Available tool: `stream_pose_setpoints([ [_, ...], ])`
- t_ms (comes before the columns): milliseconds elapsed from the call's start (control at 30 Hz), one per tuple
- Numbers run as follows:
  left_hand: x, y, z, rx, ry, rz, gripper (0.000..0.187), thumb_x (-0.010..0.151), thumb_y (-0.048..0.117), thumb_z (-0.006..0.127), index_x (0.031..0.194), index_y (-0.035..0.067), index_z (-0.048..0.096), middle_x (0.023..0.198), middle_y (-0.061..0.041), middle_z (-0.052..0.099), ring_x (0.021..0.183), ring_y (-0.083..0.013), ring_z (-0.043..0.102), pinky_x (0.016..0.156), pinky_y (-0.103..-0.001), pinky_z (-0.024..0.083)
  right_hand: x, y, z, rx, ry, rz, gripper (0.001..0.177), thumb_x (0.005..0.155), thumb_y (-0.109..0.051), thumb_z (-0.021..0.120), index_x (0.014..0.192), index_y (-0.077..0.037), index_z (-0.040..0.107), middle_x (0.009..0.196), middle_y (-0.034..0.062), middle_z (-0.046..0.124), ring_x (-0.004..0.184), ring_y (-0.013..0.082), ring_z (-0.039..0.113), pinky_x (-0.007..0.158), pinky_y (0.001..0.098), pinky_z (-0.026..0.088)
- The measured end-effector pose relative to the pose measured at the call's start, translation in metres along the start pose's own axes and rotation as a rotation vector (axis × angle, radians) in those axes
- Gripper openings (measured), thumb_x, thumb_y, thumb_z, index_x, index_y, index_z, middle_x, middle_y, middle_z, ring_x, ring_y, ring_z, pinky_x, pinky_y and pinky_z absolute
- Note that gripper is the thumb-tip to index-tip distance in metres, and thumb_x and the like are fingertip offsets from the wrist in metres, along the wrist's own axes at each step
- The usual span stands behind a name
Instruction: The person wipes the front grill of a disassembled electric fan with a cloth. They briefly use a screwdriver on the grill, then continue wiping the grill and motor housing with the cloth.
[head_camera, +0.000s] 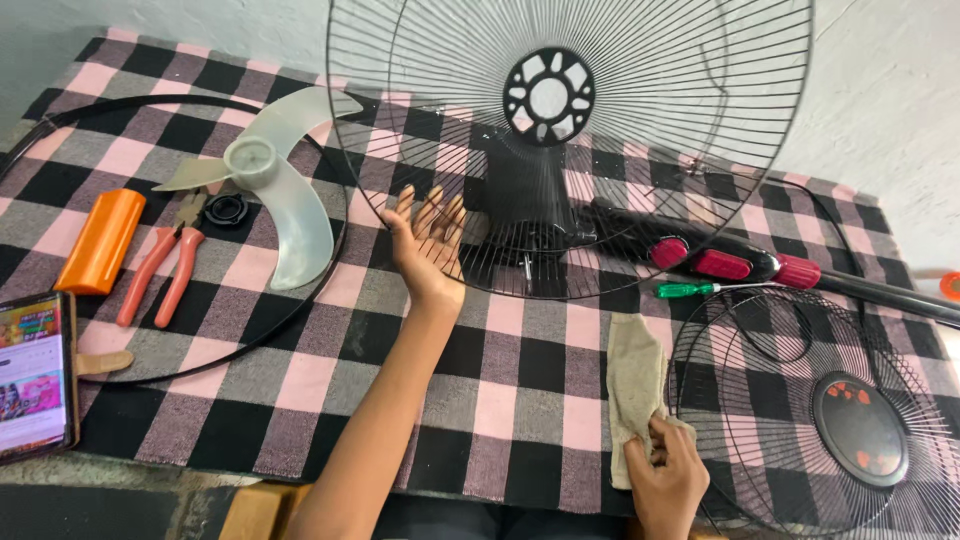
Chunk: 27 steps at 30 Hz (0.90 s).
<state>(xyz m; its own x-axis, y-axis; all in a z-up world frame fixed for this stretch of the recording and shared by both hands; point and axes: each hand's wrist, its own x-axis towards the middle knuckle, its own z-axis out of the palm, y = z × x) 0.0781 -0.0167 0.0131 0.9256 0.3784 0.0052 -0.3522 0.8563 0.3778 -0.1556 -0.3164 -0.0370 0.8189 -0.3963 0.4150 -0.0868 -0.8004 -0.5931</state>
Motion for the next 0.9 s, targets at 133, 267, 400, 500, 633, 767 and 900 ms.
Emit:
stream_pose_setpoints([
  [133,0.009,-0.005,0.005,0.056,-0.030,0.027,0.074,0.098,0.064,0.044,0.149,0.010,0.044,0.133,-0.019,0.063,0.114,-0.0283,0.069,0.101,-0.042,0.057,0.002,0.006,0.003,-0.009,0.034,-0.059,0.034,0.072,-0.006,0.076,0.104,0.004,0.071,0.091,0.0119,0.071,0.069,0.0152,0.066,0.063,0.0276,0.053],
  [267,0.005,0.001,-0.001,0.183,-0.067,0.122,0.077,0.101,0.062,0.045,0.150,0.003,0.043,0.131,-0.023,0.067,0.113,-0.0308,0.072,0.099,-0.041,0.062,0.003,0.007,0.004,-0.099,0.017,-0.041,0.034,0.073,-0.007,0.076,0.105,0.005,0.071,0.090,0.0120,0.070,0.070,0.0151,0.067,0.064,0.0278,0.053],
  [400,-0.001,0.000,0.001,0.210,-0.202,0.276,0.074,0.105,0.055,0.046,0.153,-0.001,0.039,0.131,-0.024,0.067,0.112,-0.0330,0.072,0.099,-0.043,0.063,0.000,0.000,0.002,-0.092,-0.008,-0.019,0.034,0.076,-0.006,0.075,0.108,0.005,0.071,0.088,0.0111,0.068,0.070,0.0168,0.063,0.066,0.0303,0.052],
  [500,-0.005,-0.001,0.005,0.240,-0.255,0.286,0.067,0.108,0.051,0.046,0.151,-0.001,0.043,0.126,-0.024,0.067,0.109,-0.0332,0.074,0.095,-0.045,0.064,-0.003,-0.008,-0.003,-0.087,-0.004,-0.027,0.034,0.076,-0.005,0.074,0.108,0.004,0.072,0.088,0.0109,0.067,0.067,0.0181,0.061,0.066,0.0315,0.051],
  [633,-0.007,0.004,0.007,0.412,-0.329,0.372,0.067,0.108,0.051,0.048,0.149,-0.003,0.046,0.125,-0.022,0.067,0.108,-0.0319,0.075,0.096,-0.045,0.066,0.000,-0.016,-0.004,-0.053,0.013,-0.057,0.036,0.074,-0.006,0.074,0.109,0.003,0.071,0.090,0.0100,0.068,0.067,0.0178,0.061,0.066,0.0309,0.052],
  [767,-0.010,0.000,0.007,0.419,-0.392,0.400,0.070,0.107,0.053,0.050,0.146,-0.005,0.047,0.124,-0.022,0.067,0.107,-0.0317,0.076,0.096,-0.044,0.066,-0.001,-0.016,-0.005,-0.046,0.022,-0.084,0.035,0.075,-0.006,0.074,0.109,0.002,0.071,0.092,0.0103,0.068,0.068,0.0179,0.062,0.067,0.0309,0.052],
  [900,-0.010,0.000,0.002,0.457,-0.421,0.425,0.071,0.107,0.055,0.050,0.144,-0.005,0.050,0.122,-0.021,0.069,0.108,-0.0304,0.075,0.096,-0.043,0.066,-0.002,-0.015,-0.005,-0.010,0.019,-0.081,0.036,0.075,-0.006,0.074,0.110,0.002,0.070,0.093,0.0102,0.068,0.068,0.0180,0.062,0.066,0.0309,0.052],
])
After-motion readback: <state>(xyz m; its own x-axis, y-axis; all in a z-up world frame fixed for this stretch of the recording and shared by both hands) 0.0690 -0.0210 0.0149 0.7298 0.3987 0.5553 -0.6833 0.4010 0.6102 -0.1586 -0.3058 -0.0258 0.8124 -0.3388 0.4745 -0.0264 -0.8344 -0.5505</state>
